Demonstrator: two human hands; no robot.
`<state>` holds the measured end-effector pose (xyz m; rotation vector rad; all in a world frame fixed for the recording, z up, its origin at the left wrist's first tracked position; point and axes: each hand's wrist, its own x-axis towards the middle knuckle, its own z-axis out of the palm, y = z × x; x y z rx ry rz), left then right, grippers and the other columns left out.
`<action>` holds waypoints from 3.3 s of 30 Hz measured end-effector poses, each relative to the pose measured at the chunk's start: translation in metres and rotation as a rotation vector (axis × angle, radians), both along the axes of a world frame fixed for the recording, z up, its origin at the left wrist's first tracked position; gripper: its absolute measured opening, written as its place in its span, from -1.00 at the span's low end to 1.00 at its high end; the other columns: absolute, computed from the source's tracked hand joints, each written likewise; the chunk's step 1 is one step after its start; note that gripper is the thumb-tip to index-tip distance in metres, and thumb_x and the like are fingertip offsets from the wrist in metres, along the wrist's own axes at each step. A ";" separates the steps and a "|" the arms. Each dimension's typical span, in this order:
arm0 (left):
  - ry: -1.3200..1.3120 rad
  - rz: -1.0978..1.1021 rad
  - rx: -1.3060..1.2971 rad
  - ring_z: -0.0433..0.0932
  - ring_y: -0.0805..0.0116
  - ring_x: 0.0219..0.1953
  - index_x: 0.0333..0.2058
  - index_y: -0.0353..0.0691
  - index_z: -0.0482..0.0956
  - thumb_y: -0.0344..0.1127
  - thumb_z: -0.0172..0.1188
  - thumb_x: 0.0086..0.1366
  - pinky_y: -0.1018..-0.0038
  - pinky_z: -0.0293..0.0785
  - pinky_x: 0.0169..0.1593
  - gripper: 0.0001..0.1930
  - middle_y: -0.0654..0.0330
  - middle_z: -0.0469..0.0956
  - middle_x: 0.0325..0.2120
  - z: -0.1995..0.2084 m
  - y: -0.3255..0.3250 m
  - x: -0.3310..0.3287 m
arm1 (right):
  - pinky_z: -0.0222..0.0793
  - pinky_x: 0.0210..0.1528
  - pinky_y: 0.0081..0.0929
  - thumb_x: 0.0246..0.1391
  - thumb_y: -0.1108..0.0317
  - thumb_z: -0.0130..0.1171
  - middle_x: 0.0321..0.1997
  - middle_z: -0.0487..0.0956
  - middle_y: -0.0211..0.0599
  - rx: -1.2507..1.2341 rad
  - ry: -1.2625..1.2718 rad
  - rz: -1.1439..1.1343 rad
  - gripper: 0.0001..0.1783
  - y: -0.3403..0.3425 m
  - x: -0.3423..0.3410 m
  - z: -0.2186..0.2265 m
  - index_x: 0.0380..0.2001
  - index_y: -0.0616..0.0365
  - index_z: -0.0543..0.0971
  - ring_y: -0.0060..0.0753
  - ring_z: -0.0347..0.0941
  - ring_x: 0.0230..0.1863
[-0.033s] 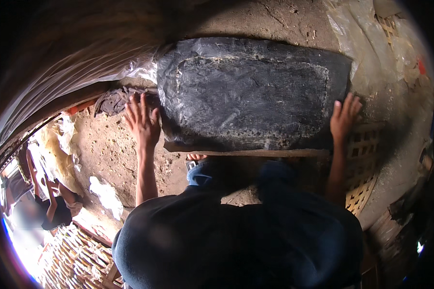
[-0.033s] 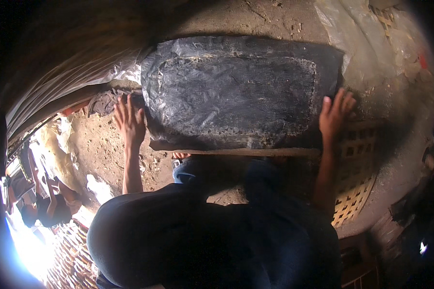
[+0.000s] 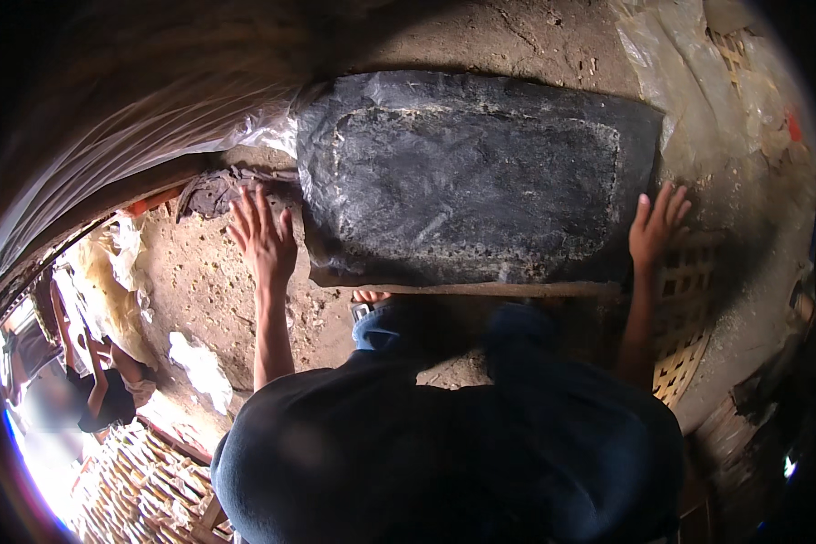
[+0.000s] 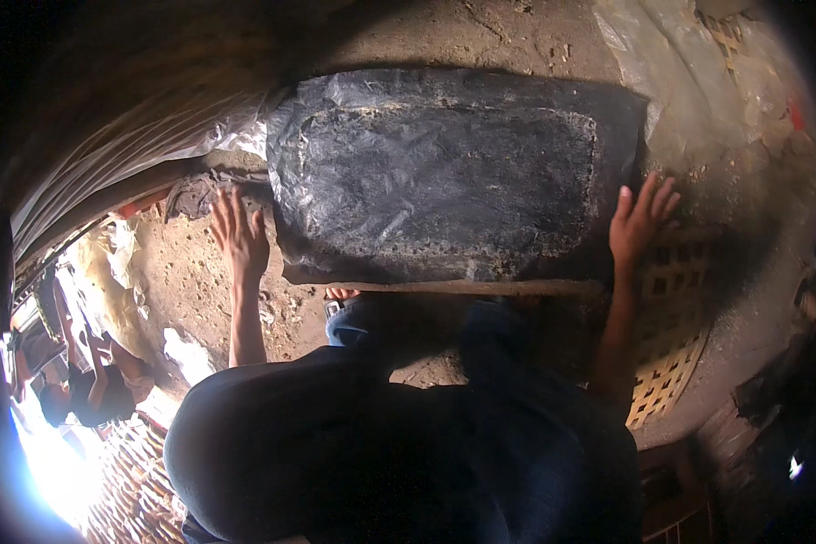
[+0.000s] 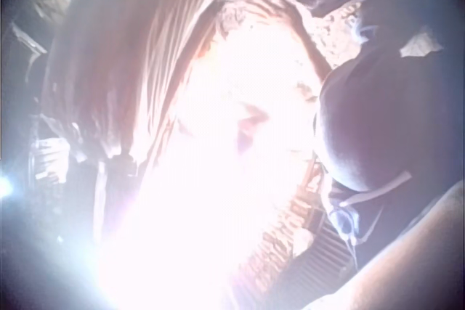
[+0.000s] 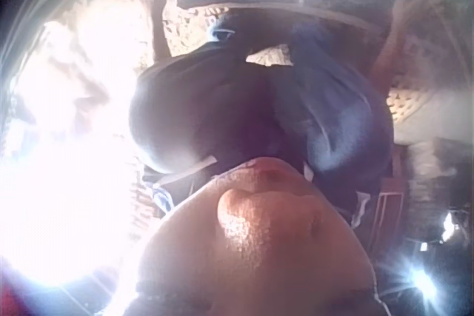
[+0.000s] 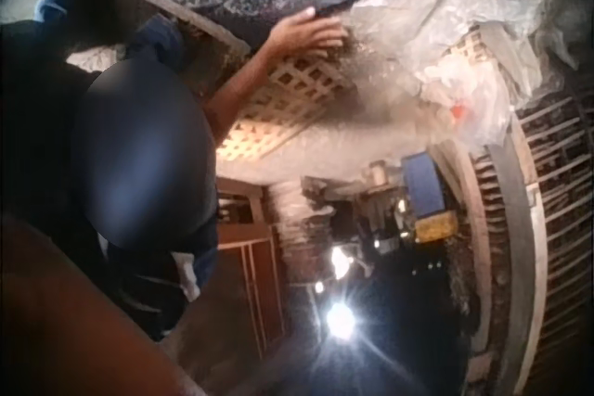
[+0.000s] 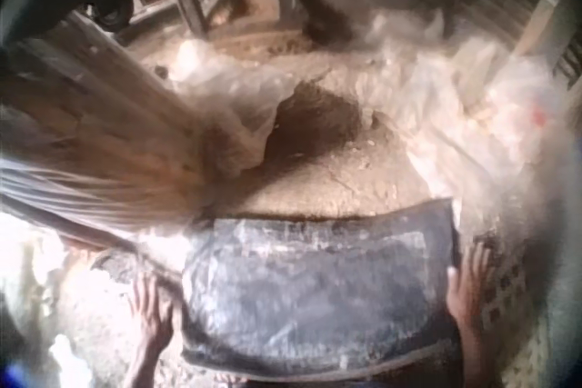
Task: The person assembles a wooden lattice tray by placing a dark rectangular slab inside, then covering it with a plastic sheet and a second lattice frame. The person presses the components together and adjusts the alignment.
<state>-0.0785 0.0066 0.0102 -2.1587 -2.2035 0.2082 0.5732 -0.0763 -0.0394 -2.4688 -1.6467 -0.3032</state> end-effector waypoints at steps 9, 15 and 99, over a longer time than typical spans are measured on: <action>-0.441 -0.846 -0.080 -0.16 0.15 0.57 0.47 -0.09 0.09 0.21 -0.14 0.48 -0.01 -0.33 0.55 -0.26 0.15 -0.04 0.53 0.034 0.059 0.236 | -0.20 0.52 0.27 0.13 0.07 0.29 0.54 0.16 -0.03 -0.095 0.317 0.732 -0.22 0.111 -0.209 0.061 0.37 0.12 0.36 0.05 -0.04 0.58; -0.266 -0.540 0.040 0.07 0.06 0.50 0.39 -0.03 0.28 0.20 0.12 0.35 -0.17 -0.09 0.46 -0.26 0.17 0.14 0.47 0.014 0.092 0.166 | -0.08 0.45 0.38 0.34 -0.11 0.02 0.58 0.11 -0.14 -0.196 0.074 0.441 -0.29 0.113 -0.129 0.034 0.44 -0.07 0.26 0.04 -0.02 0.58; -0.293 -0.301 0.255 -0.16 -0.05 0.55 0.47 -0.12 0.09 0.17 -0.34 0.56 -0.12 -0.35 0.52 -0.32 0.00 -0.04 0.51 0.008 0.014 0.018 | -0.06 0.46 0.28 0.40 -0.07 -0.05 0.54 0.11 0.16 0.059 0.004 0.017 -0.27 -0.018 0.000 0.011 0.44 0.17 0.20 0.34 -0.02 0.53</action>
